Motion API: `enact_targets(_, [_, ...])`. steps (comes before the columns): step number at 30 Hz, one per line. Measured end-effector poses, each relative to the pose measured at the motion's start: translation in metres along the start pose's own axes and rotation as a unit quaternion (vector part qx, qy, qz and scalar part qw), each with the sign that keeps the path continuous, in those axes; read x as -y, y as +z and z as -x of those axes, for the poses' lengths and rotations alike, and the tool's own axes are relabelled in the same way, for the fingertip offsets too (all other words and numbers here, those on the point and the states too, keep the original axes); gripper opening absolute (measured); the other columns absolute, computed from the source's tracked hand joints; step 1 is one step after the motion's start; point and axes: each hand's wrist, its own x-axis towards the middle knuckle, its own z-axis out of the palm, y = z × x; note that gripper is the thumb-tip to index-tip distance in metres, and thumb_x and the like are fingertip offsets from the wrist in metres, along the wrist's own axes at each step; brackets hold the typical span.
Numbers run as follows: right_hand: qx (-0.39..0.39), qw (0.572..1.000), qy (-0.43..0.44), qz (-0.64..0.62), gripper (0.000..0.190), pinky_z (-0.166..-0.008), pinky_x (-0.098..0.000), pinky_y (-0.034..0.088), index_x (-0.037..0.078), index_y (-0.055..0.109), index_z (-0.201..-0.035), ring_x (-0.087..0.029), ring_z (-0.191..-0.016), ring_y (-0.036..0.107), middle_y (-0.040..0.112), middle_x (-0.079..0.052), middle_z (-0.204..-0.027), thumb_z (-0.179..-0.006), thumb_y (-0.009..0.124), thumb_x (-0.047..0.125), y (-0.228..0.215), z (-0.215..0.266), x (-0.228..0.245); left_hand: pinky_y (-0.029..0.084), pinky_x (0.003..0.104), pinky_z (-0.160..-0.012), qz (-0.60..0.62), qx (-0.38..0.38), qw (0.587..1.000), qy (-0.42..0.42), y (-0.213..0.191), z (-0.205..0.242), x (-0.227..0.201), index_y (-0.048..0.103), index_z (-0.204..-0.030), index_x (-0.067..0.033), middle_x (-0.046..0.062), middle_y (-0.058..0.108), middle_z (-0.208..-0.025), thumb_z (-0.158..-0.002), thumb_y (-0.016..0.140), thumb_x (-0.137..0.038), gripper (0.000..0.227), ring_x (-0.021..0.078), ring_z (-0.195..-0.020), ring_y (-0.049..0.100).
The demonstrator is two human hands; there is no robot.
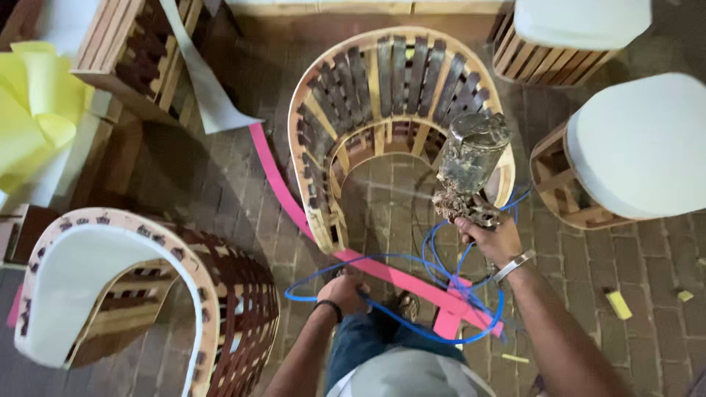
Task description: The person uses a spray gun to apply finish to a curved wooden chair frame, then cuts and fits white foam padding onto the frame. The person handles the spray gun, foam sheets, and a cutting tool while assembling the chair.
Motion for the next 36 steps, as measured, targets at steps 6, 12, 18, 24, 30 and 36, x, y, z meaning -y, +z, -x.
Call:
enact_targets(6, [0.069,0.994,0.048,0.075,0.039,-0.054,-0.0303,0.053,-0.011,0.067,-0.118,-0.011,-0.06,0.065,0.074,-0.004,-0.079,-0.089,0.08,0.013,0.011,0.02,-0.018,0.056,0.04,-0.095,-0.02,0.04,0.999,-0.009,0.014,0.005,0.01,0.078,-0.108,-0.0313,0.004,0.076,-0.109,-0.058,0.094,-0.039,0.053,0.0262,-0.109,0.07])
enact_targets(12, [0.082,0.981,0.104,0.142,0.067,-0.054,-0.0282,0.053,0.005,0.054,-0.145,-0.009,-0.058,0.062,0.074,-0.005,-0.081,-0.083,0.08,0.015,0.028,0.039,-0.023,0.057,0.039,-0.094,-0.007,0.041,0.999,-0.035,0.025,0.018,0.011,0.078,-0.107,-0.0301,0.001,0.077,-0.11,-0.058,0.093,-0.036,0.052,0.0246,-0.108,0.072])
enact_targets(18, [-0.034,0.991,-0.019,0.128,0.05,-0.054,-0.0277,0.053,-0.001,0.066,-0.135,-0.009,-0.06,0.065,0.076,-0.006,-0.086,-0.088,0.079,0.013,0.023,0.019,-0.015,0.057,0.04,-0.093,0.002,0.01,0.999,-0.049,0.018,0.015,0.019,0.078,-0.107,-0.0311,0.001,0.077,-0.109,-0.057,0.092,-0.033,0.052,0.0238,-0.107,0.071])
enact_targets(24, [-0.218,0.945,-0.2,0.142,0.049,-0.062,-0.0253,0.054,-0.005,0.064,-0.136,-0.009,-0.071,0.066,0.075,-0.006,-0.09,-0.092,0.08,0.009,-0.007,0.009,-0.009,0.058,0.039,-0.092,0.019,-0.031,0.998,-0.052,0.006,0.007,0.014,0.077,-0.105,-0.0249,0.0,0.077,-0.108,-0.06,0.09,-0.03,0.046,0.0222,-0.107,0.072])
enact_targets(30, [-0.228,0.965,-0.127,0.012,0.05,-0.058,-0.0248,0.053,-0.002,0.062,-0.135,-0.009,-0.066,0.065,0.073,-0.005,-0.085,-0.087,0.078,0.006,-0.034,0.012,-0.019,0.058,0.037,-0.091,0.01,-0.018,0.999,-0.027,0.001,0.009,-0.01,0.08,-0.102,-0.0266,0.001,0.077,-0.107,-0.061,0.087,-0.031,0.042,0.0221,-0.106,0.072])
enact_targets(36, [-0.269,0.958,-0.096,-0.003,0.05,-0.055,-0.0248,0.051,0.0,0.062,-0.132,-0.009,-0.061,0.063,0.072,-0.005,-0.078,-0.085,0.08,0.004,-0.044,0.019,-0.031,0.058,0.037,-0.09,0.007,0.003,1.0,-0.015,0.002,-0.003,-0.01,0.081,-0.102,-0.0288,0.001,0.078,-0.107,-0.061,0.088,-0.033,0.042,0.023,-0.104,0.073])
